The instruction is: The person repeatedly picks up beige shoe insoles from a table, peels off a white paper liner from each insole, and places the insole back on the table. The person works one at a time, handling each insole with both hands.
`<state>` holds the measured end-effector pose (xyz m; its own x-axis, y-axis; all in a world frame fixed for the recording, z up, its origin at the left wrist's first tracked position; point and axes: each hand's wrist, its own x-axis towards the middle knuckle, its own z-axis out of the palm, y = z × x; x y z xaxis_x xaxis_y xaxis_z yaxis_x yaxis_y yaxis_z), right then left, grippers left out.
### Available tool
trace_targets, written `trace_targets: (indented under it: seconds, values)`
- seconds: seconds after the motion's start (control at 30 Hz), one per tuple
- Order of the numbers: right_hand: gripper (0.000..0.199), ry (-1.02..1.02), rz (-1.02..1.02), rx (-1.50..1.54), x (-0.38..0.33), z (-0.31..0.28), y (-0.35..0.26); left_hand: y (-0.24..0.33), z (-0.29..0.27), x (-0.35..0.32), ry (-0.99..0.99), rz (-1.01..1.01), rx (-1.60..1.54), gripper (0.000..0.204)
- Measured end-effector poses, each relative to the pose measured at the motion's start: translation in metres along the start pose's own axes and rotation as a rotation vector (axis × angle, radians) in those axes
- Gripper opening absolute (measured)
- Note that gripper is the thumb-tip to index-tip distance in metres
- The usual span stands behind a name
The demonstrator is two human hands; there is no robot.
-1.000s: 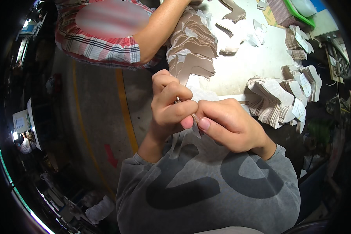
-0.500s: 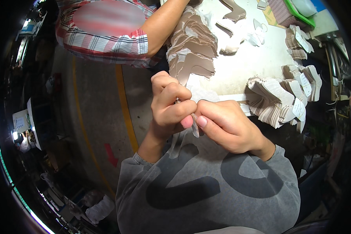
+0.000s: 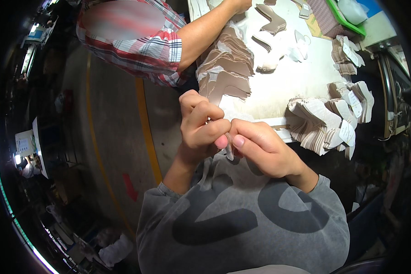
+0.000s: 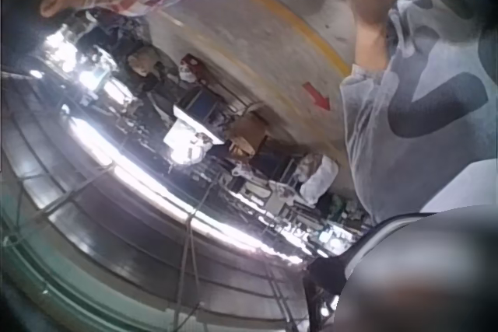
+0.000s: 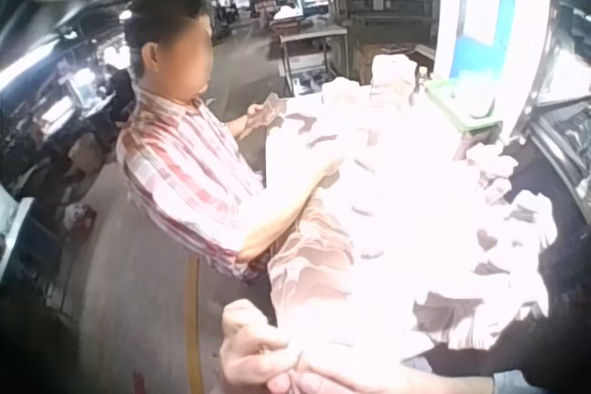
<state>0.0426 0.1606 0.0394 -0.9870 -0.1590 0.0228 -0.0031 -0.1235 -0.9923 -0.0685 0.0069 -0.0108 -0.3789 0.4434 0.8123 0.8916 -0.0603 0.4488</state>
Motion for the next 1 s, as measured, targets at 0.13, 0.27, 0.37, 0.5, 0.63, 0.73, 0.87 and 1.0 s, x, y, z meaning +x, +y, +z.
trace_targets:
  seconds: [0.13,0.27,0.37,0.5,0.63,0.73,0.87,1.0]
  values:
    - [0.023,-0.033,0.049,-0.038,-0.002,-0.003,0.001,-0.001,0.001,-0.001,-0.001,-0.015,-0.002,0.041]
    - [0.029,-0.035,0.060,-0.005,-0.002,-0.004,0.004,-0.003,0.001,-0.001,-0.010,-0.037,-0.031,0.042]
    - [0.032,-0.033,0.068,-0.021,0.001,-0.004,0.007,-0.006,0.003,-0.002,-0.002,-0.035,-0.040,0.042]
    - [0.031,0.005,0.055,0.001,0.001,-0.003,0.015,-0.007,0.007,-0.009,-0.008,-0.092,-0.028,0.036]
    - [0.028,0.051,0.033,-0.075,0.001,-0.007,0.033,-0.009,0.014,-0.017,-0.028,-0.169,0.021,0.029]
    - [0.021,0.112,0.018,-0.068,0.004,-0.015,0.057,-0.009,0.026,-0.022,0.003,-0.235,0.268,0.028]
    - [0.020,0.241,0.036,-0.053,0.009,-0.026,0.094,-0.007,0.040,-0.034,-0.070,-0.583,0.241,0.029]
    - [0.024,0.286,0.103,-0.095,0.011,-0.033,0.119,-0.011,0.038,-0.053,-0.349,-0.966,-0.249,0.028]
